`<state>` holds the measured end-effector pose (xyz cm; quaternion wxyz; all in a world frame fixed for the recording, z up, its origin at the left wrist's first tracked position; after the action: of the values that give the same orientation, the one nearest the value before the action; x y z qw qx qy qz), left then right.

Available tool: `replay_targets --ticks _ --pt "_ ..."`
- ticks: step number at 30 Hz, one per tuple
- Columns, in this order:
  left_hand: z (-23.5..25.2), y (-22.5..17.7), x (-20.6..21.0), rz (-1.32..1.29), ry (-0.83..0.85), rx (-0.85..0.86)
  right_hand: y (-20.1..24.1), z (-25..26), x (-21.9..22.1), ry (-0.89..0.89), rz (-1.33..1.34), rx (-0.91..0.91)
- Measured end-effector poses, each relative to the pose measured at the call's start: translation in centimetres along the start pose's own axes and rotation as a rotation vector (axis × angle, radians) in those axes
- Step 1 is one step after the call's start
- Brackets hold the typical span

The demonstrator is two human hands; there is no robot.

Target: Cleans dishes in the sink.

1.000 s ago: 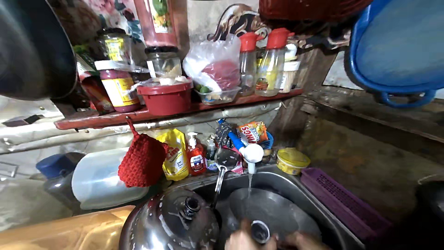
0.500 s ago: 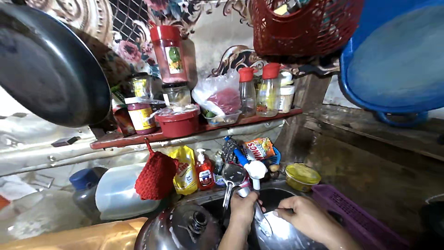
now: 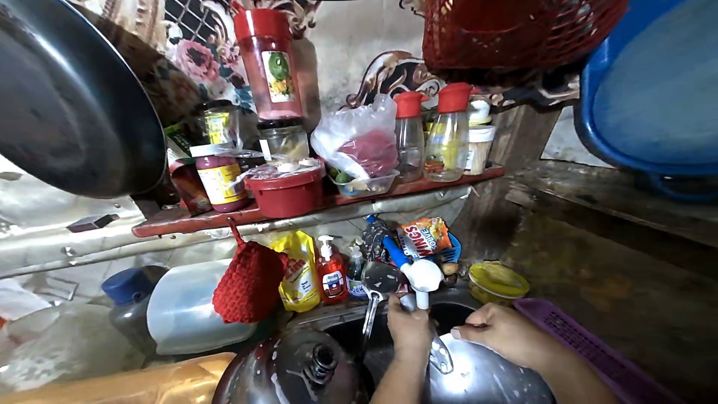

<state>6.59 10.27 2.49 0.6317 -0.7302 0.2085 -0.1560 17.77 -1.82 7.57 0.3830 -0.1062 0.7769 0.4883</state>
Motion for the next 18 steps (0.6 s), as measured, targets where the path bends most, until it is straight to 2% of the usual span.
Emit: replay_targets --ticks 5,9,11,14,18 --pt "-1.7 -0.2 -0.3 -0.119 0.041 0.01 4.0 -0.6 -0.1 -0.036 0.219 -0.24" --pt "-2.8 -0.5 -0.9 -0.136 0.11 0.002 5.9 0.4 0.4 -0.158 0.341 -0.226" --pt "-3.1 -0.6 -0.7 -0.174 0.225 -0.035 6.1 0.8 0.5 -0.2 0.435 -0.249" --pt "-3.7 -1.1 -0.4 -0.236 0.357 -0.076 6.7 1.3 1.0 -0.181 0.55 -0.249" --pt "-4.4 -1.3 -0.7 -0.208 0.377 -0.112 7.7 1.4 1.5 -0.157 0.581 -0.256"
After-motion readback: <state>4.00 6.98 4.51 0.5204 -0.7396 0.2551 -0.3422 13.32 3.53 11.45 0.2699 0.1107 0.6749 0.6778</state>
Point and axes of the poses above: each hand's wrist, its own z-axis towards the middle knuckle, its own x-axis out of the palm, y = z × x, the point moved 8 cm from there along z, towards the middle knuckle, and after that the axes turned 11 degrees about z, right-handed, at the moved point
